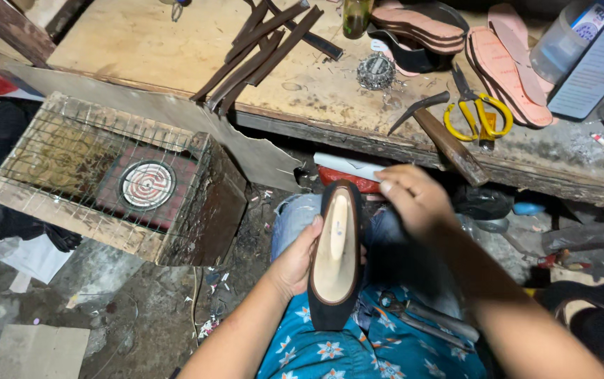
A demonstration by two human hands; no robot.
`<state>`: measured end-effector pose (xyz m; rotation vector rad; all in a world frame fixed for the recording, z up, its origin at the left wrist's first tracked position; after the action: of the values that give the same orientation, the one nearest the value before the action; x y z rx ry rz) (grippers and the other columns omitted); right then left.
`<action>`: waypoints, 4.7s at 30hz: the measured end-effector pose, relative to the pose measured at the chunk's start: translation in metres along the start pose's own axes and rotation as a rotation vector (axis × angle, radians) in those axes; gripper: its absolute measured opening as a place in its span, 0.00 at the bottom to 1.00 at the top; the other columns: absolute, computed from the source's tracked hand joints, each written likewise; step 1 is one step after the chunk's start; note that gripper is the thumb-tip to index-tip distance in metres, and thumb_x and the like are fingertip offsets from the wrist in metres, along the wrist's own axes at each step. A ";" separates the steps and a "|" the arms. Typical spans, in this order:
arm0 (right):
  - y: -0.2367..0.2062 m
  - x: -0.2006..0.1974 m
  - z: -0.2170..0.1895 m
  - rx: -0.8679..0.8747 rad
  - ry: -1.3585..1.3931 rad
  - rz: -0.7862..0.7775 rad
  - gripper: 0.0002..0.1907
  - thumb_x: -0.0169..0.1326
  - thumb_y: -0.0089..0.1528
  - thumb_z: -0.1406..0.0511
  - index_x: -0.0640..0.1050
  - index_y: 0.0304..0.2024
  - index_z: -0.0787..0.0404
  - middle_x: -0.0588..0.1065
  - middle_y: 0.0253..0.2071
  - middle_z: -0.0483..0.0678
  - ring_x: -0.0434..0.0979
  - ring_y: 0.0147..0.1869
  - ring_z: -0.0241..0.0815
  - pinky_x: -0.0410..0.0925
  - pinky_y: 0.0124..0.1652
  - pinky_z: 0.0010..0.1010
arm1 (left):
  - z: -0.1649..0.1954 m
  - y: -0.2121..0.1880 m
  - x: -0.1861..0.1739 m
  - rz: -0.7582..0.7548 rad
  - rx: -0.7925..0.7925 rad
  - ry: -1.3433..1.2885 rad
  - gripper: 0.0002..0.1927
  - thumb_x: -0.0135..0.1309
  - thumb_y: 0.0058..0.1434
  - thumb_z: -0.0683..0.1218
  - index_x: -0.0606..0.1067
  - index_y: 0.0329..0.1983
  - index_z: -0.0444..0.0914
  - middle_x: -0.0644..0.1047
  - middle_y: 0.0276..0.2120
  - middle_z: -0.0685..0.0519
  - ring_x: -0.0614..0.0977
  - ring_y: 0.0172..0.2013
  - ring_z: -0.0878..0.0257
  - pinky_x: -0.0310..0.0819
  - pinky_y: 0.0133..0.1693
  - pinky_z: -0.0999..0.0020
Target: The person sits on the floor of a shoe workshop holding a shoe upper on their lap. They hammer the shoe, trim and press its edges with pliers, then take a strap and fit it across the shoe, pressing the strap ends into place.
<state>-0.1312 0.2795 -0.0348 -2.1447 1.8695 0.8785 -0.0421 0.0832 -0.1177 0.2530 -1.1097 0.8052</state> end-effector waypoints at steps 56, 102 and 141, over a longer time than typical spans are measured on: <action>-0.107 0.137 -0.053 0.519 0.776 -0.671 0.38 0.62 0.56 0.59 0.69 0.65 0.69 0.78 0.57 0.52 0.76 0.60 0.40 0.67 0.61 0.36 | 0.055 -0.013 -0.017 0.111 0.265 -0.164 0.46 0.39 0.67 0.75 0.72 0.58 0.27 0.80 0.44 0.40 0.83 0.44 0.48 0.78 0.53 0.53; -0.008 -0.048 0.002 -0.058 -1.077 0.228 0.34 0.64 0.55 0.55 0.77 0.63 0.58 0.73 0.54 0.59 0.72 0.58 0.61 0.65 0.54 0.50 | 0.084 -0.043 -0.071 0.353 0.446 0.396 0.23 0.46 0.68 0.52 0.71 0.62 0.37 0.77 0.57 0.51 0.77 0.58 0.61 0.68 0.61 0.63; 0.009 -0.052 -0.003 0.105 -0.971 0.204 0.29 0.61 0.61 0.57 0.77 0.66 0.53 0.72 0.41 0.62 0.75 0.44 0.65 0.68 0.43 0.54 | 0.153 0.023 -0.013 0.575 0.178 1.407 0.25 0.42 0.74 0.60 0.80 0.49 0.38 0.81 0.43 0.46 0.80 0.43 0.53 0.70 0.41 0.59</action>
<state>-0.1406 0.3207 -0.0029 -1.0974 1.5298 1.4596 -0.1678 0.0079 -0.0649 -0.4835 0.2587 1.2619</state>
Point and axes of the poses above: each hand's wrist, its own y-axis towards the middle knuckle, its own x-axis out of the palm, z = x × y, the point moved 7 cm from there along y, towards the middle knuckle
